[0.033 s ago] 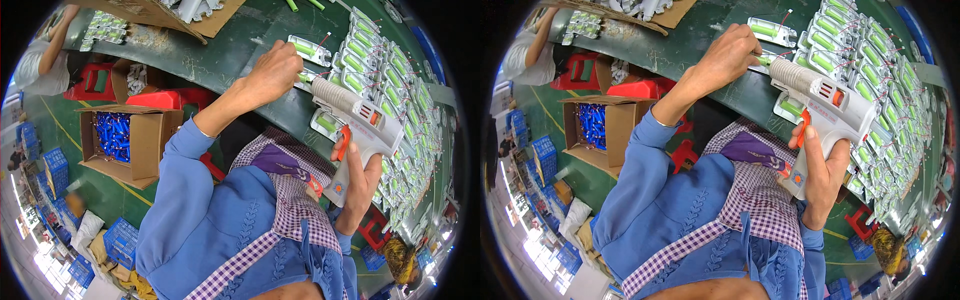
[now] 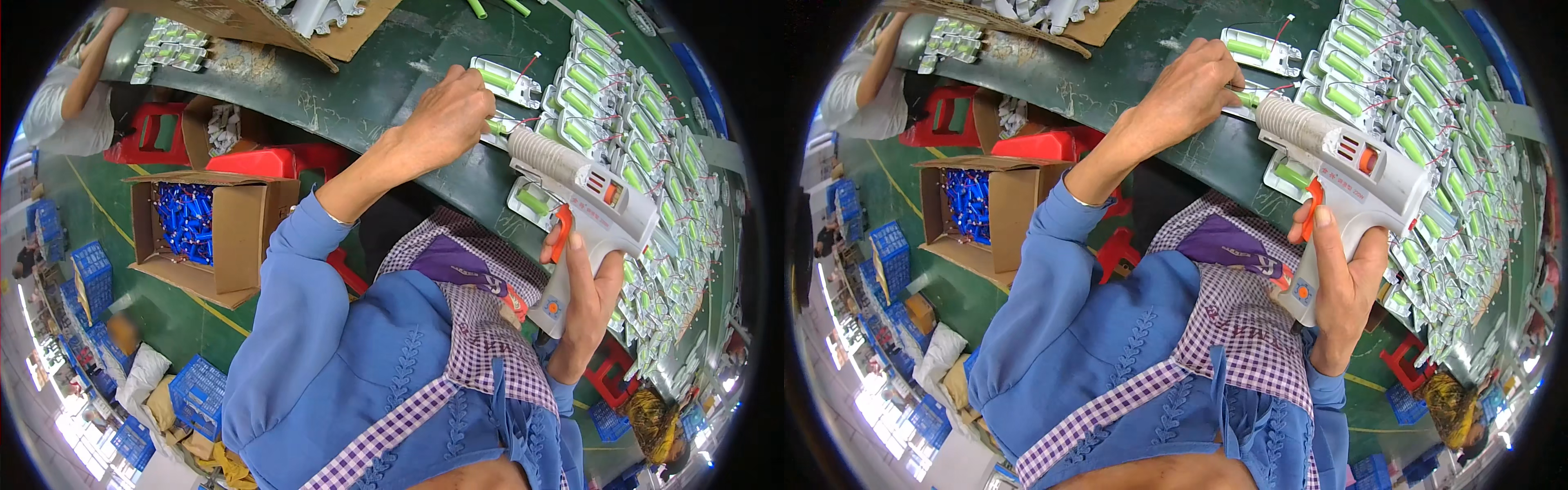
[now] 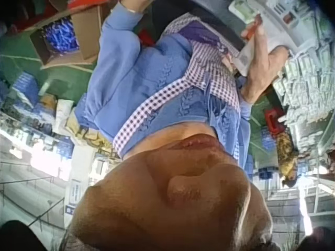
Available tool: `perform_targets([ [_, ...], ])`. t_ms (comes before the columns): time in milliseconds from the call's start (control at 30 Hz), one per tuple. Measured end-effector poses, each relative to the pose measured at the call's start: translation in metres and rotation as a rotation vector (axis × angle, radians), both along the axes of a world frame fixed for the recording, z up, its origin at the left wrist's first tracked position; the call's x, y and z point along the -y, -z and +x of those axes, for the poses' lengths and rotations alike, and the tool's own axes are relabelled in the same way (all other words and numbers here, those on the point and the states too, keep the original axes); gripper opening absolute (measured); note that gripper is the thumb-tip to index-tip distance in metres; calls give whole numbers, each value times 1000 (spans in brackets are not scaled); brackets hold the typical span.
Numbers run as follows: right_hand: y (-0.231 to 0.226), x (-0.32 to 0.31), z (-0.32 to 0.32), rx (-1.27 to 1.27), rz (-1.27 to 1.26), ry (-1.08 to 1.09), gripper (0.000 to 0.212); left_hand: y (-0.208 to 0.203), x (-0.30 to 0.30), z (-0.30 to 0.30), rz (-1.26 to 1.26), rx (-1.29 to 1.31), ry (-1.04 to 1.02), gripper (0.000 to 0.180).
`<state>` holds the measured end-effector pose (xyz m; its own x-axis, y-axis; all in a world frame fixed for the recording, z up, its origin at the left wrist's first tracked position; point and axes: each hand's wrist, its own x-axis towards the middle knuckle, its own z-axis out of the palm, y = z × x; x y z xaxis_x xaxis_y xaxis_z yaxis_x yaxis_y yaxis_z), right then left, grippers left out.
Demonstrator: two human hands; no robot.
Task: Assembling small electronic components using a glue gun.
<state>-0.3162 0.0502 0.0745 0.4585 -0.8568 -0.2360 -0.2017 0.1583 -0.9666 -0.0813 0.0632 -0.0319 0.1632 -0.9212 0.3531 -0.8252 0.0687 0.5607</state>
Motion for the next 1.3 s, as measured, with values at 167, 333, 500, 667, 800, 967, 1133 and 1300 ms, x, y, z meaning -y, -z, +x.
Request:
perform_targets([
  [167,3,-2,-2,11,21,-36,30,-2,-8,3,-18,18,-19,17],
  [333,8,1,-10,20,22,25,35,19,5,-5,-76,47,18,16],
  [500,1,1,-9,259,104,94,39,-3,0,0,-51,7,-81,15],
  [667,2,11,-23,345,83,113,42,12,-1,16,-18,339,-42,11],
  [800,6,22,-48,58,-7,306,45,33,21,-7,-86,181,-166,14],
  [967,3,27,-47,24,-54,215,44,6,8,-8,47,168,-133,9],
  [1133,4,28,-47,125,-48,181,44,6,12,-5,39,243,-132,9],
  [1300,-7,21,-51,42,-29,206,46,-1,3,-10,23,271,-129,6],
])
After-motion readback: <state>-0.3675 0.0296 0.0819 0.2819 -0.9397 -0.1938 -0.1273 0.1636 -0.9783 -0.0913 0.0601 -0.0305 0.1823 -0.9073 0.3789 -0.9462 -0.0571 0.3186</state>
